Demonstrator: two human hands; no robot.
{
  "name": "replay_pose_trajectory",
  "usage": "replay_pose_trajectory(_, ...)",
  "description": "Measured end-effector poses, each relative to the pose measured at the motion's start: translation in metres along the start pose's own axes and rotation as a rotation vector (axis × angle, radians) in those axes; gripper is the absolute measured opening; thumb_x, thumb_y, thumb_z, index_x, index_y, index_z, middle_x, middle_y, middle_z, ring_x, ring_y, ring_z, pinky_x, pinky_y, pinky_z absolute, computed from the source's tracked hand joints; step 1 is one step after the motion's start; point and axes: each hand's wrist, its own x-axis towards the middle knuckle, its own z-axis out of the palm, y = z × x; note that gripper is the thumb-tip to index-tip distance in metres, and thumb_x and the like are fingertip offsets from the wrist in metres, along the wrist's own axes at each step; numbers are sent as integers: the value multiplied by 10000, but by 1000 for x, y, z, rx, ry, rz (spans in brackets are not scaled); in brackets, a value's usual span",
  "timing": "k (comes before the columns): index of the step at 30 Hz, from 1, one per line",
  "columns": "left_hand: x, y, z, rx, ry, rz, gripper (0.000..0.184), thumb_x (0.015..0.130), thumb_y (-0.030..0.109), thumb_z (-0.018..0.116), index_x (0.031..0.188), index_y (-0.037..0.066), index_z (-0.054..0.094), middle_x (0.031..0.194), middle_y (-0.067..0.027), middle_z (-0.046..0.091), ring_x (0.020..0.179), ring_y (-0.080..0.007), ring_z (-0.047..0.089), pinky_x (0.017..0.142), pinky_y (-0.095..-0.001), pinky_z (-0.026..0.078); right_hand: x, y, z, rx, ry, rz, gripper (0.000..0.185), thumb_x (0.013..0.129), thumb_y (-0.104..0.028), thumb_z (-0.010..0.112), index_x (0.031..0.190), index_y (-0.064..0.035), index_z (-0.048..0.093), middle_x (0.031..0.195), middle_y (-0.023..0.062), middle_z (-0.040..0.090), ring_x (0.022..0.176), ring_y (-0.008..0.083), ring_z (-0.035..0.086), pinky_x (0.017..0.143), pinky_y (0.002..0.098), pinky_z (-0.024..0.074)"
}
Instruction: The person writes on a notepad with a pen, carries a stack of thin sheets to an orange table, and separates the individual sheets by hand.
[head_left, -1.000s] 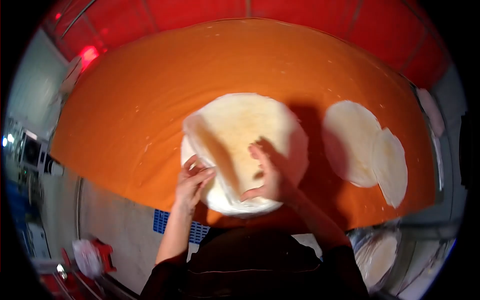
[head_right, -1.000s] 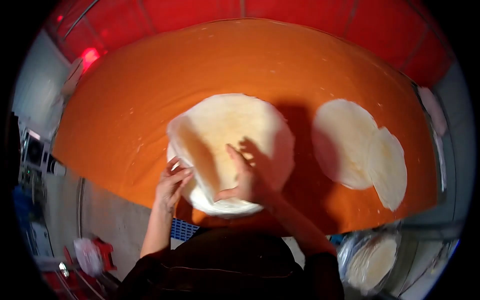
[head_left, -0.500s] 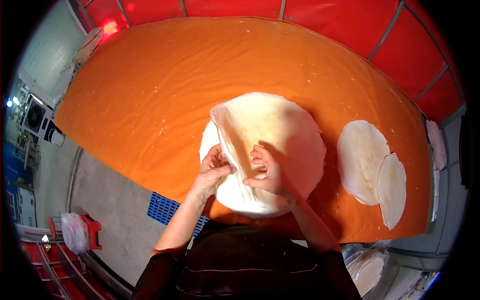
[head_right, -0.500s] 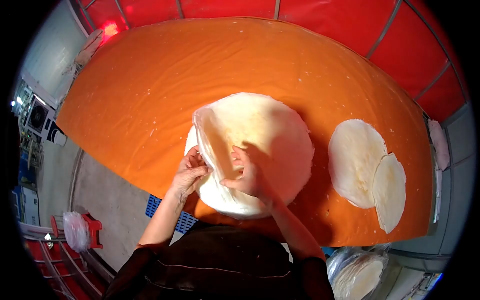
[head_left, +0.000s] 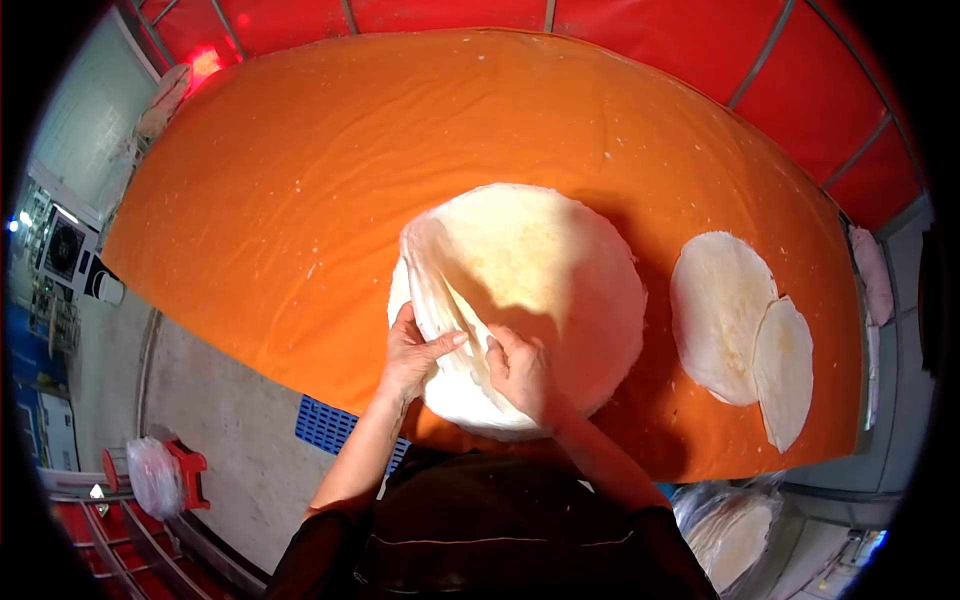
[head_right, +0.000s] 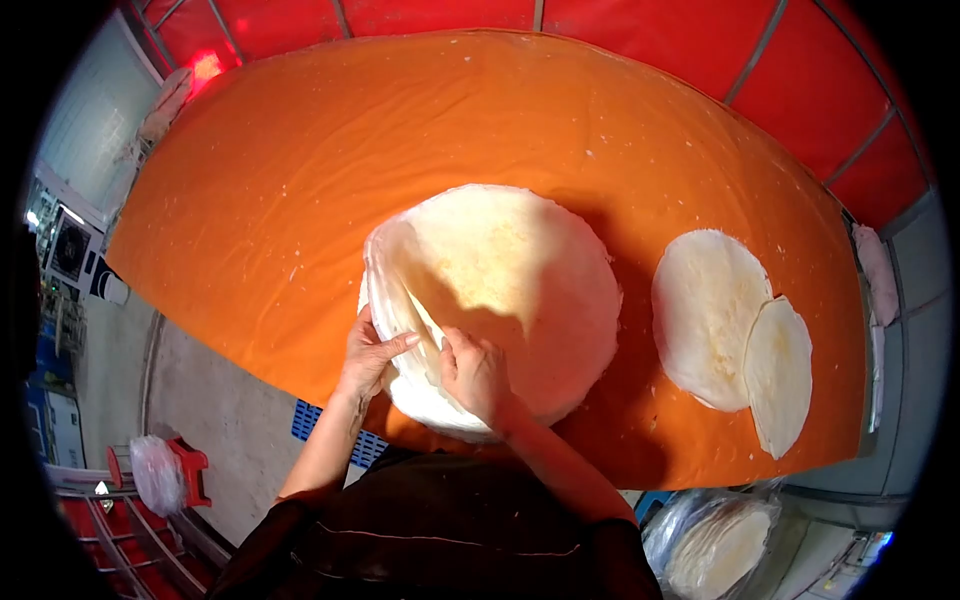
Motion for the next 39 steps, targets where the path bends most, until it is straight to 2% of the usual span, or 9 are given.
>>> replay_pose_trajectory(8,-1,-3,2,-133,60,-49,491,667,-92,618,1113,7,439,987,-107,583,873,-187,582,765,-312,493,23,-5,-24,118,-23,-7,139,791,-158,546,831,-28,574,647,154,577,558,284,572,511,326,445)
replay_pose_trajectory(12,1,-12,7,27,225,7,469,650,-51,640,1084,-4,470,954,-103,595,830,-185,591,715,-295,495,10,-29,1,-432,-122,-190,389,754,-224,549,1074,-12,488,798,160,612,686,318,603,590,419,469)
replay_pose_trajectory(16,3,-2,15,142,335,-117,371,683,19,673,1025,-31,537,914,-115,616,755,-207,608,659,-308,507,31,-12,18,-552,-266,-29,281,721,-112,494,980,-8,524,706,198,590,754,311,593,609,427,449)
replay_pose_trajectory(19,5,-6,-6,53,368,-168,418,735,-3,606,1093,-136,434,1042,-206,546,877,-265,578,727,-339,500,96,-13,-71,-173,-467,-87,237,700,-98,512,909,-7,576,731,173,585,717,299,567,626,400,440)
replay_pose_trajectory(26,-4,-6,-19,-213,177,-160,383,766,-13,559,1121,-85,435,1072,-169,545,931,-250,564,833,-354,463,137,-68,-339,143,365,26,230,747,-130,521,900,37,563,775,236,588,683,276,591,619,345,466)
replay_pose_trajectory(31,-11,2,-21,-379,32,-184,378,774,-29,530,1142,-43,443,1098,-147,543,969,-239,553,849,-352,459,113,116,-507,-667,667,194,290,785,-189,531,948,50,553,838,190,622,704,239,608,622,320,480)
replay_pose_trajectory(34,-1,16,-2,-252,-40,-157,410,780,-28,527,1177,14,431,1070,-125,551,937,-212,564,774,-307,496,110,109,-425,-1088,730,519,553,716,-256,637,1134,37,425,863,120,620,788,251,600,627,331,474)
replay_pose_trajectory(37,9,19,24,-171,-50,-134,416,754,-49,566,1147,31,455,963,-81,589,818,-143,594,632,-213,518,110,108,-257,-5,240,93,450,756,-286,609,1093,-40,439,881,64,510,760,187,503,709,355,448)
replay_pose_trajectory(39,18,16,22,-129,-166,-153,380,753,-49,581,1108,36,476,945,-60,595,771,-89,588,621,-176,503,103,100,-159,327,-159,290,566,719,-309,663,1151,-54,401,984,92,482,891,204,472,814,366,417)
